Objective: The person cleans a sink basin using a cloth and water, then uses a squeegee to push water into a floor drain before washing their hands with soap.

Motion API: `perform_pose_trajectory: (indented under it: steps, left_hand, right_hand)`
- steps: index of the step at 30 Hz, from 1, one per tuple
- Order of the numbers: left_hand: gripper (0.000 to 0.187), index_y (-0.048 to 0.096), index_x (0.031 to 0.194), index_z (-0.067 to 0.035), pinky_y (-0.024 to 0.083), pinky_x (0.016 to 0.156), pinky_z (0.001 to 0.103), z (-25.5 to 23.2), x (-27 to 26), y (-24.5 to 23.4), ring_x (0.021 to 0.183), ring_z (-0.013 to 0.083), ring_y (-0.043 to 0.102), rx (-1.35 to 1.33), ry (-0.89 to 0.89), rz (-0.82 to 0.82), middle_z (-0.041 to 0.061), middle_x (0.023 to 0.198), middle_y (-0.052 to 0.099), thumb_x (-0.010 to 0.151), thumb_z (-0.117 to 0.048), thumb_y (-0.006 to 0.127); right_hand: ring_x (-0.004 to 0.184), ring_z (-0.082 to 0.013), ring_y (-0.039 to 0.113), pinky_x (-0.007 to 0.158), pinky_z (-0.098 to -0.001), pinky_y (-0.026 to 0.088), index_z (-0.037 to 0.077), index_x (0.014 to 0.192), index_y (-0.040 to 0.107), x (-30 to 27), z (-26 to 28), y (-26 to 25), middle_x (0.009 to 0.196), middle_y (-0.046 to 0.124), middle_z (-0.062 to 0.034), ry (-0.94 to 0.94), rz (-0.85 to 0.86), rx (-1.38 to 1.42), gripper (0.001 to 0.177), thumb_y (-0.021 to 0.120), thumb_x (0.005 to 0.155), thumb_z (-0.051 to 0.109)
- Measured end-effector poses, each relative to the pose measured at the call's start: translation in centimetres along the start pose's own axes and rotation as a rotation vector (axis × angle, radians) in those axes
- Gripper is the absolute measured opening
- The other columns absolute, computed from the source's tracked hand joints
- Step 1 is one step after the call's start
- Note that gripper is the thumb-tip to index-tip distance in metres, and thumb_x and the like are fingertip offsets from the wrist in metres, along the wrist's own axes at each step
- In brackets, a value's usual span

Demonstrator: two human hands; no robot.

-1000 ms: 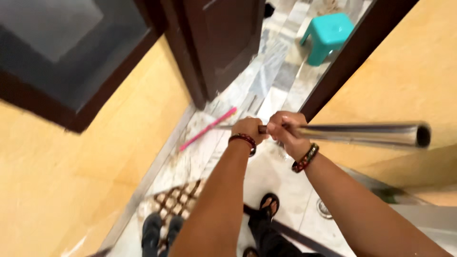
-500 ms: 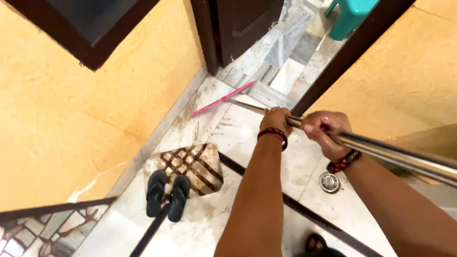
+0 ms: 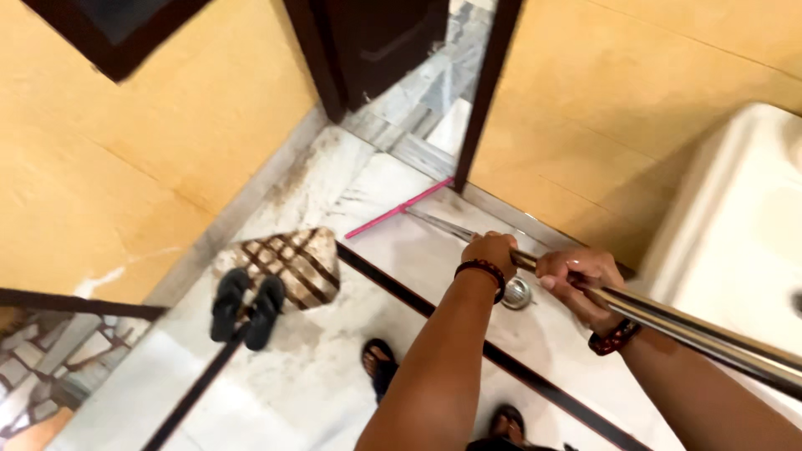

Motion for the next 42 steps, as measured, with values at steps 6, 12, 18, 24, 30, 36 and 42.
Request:
perform_pose_trajectory:
  steps: [6, 12, 18, 24, 30, 36, 42]
  left_hand:
    - [0.025, 0.069, 0.116, -0.022, 0.040, 0.112, 0.045, -5.0, -3.6, 3.5, 0.120, 0.0276, 0.062, -0.035, 0.018, -0.072, 0.011, 0.124, 0.066, 0.093, -0.026, 0.062]
    - [0.023, 0.074, 0.106, -0.019, 0.057, 0.089, 0.045, -10.0, -7.3, 3.7, 0.107, 0.0276, 0.071, 0.064, 0.030, -0.006, 0.009, 0.114, 0.073, 0.089, -0.029, 0.062]
    - [0.021, 0.075, 0.102, -0.023, 0.057, 0.085, 0.045, -10.0, -6.7, -0.4, 0.100, 0.0297, 0.072, 0.140, 0.092, -0.126, 0.008, 0.103, 0.075, 0.088, -0.034, 0.065]
    - [0.016, 0.074, 0.101, -0.023, 0.056, 0.085, 0.046, -5.1, -4.7, -4.6, 0.102, 0.0301, 0.071, 0.177, 0.055, -0.355, 0.009, 0.105, 0.075, 0.089, -0.031, 0.069]
    - [0.019, 0.078, 0.095, -0.022, 0.055, 0.089, 0.043, 0.4, -3.8, -5.7, 0.102, 0.0301, 0.069, 0.036, -0.038, -0.267, 0.009, 0.108, 0.073, 0.077, -0.025, 0.076]
    - [0.023, 0.075, 0.094, -0.010, 0.056, 0.093, 0.041, 0.2, -3.9, -2.8, 0.103, 0.0302, 0.070, -0.139, -0.093, -0.203, 0.014, 0.106, 0.074, 0.082, -0.029, 0.074]
    - [0.023, 0.077, 0.097, -0.014, 0.053, 0.096, 0.043, -7.4, -5.2, 0.2, 0.105, 0.0324, 0.069, -0.008, 0.056, -0.234, 0.015, 0.108, 0.074, 0.085, -0.030, 0.067]
  right_hand:
    - [0.063, -0.0181, 0.046, 0.063, -0.0353, 0.044, 0.007, 0.066, 0.045, -5.6, 2.7, -3.8, 0.062, 0.046, -0.0045, 0.081, 0.036, -0.069, 0.035, 0.066, 0.093, 0.003]
    - [0.066, -0.0181, 0.045, 0.067, -0.0359, 0.043, 0.007, 0.069, 0.049, -9.3, 5.5, -5.9, 0.065, 0.048, -0.0043, 0.123, 0.022, -0.020, 0.030, 0.064, 0.095, 0.007]
    - [0.058, -0.0125, 0.047, 0.064, -0.0328, 0.045, 0.007, 0.077, 0.057, -5.2, 6.3, -5.9, 0.064, 0.053, -0.0009, -0.110, 0.004, 0.258, 0.031, 0.062, 0.103, 0.023]
    - [0.063, -0.0134, 0.054, 0.068, -0.0332, 0.051, 0.006, 0.077, 0.057, -1.1, 4.8, -3.5, 0.071, 0.059, -0.0031, -0.054, -0.033, 0.010, 0.032, 0.063, 0.102, 0.025]
    - [0.062, -0.0111, 0.046, 0.059, -0.0276, 0.039, 0.005, 0.074, 0.048, 2.0, -1.3, 2.0, 0.070, 0.054, -0.0030, -0.141, 0.041, -0.198, 0.034, 0.068, 0.101, 0.010]
    - [0.064, -0.0117, 0.043, 0.060, -0.0277, 0.037, 0.005, 0.074, 0.047, -0.5, -3.6, 1.4, 0.069, 0.051, -0.0020, -0.081, -0.071, -0.166, 0.033, 0.068, 0.099, 0.008]
    - [0.074, -0.0152, 0.060, 0.071, -0.0313, 0.052, 0.005, 0.080, 0.057, -5.0, 1.9, -3.0, 0.082, 0.065, -0.0070, -0.059, 0.061, -0.260, 0.024, 0.064, 0.103, 0.011]
Point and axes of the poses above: each hand's wrist, its own x-axis towards the middle knuckle, its own y-axis out of the palm, z = x × y, the point moved 6 cm from there along x, towards the middle knuckle
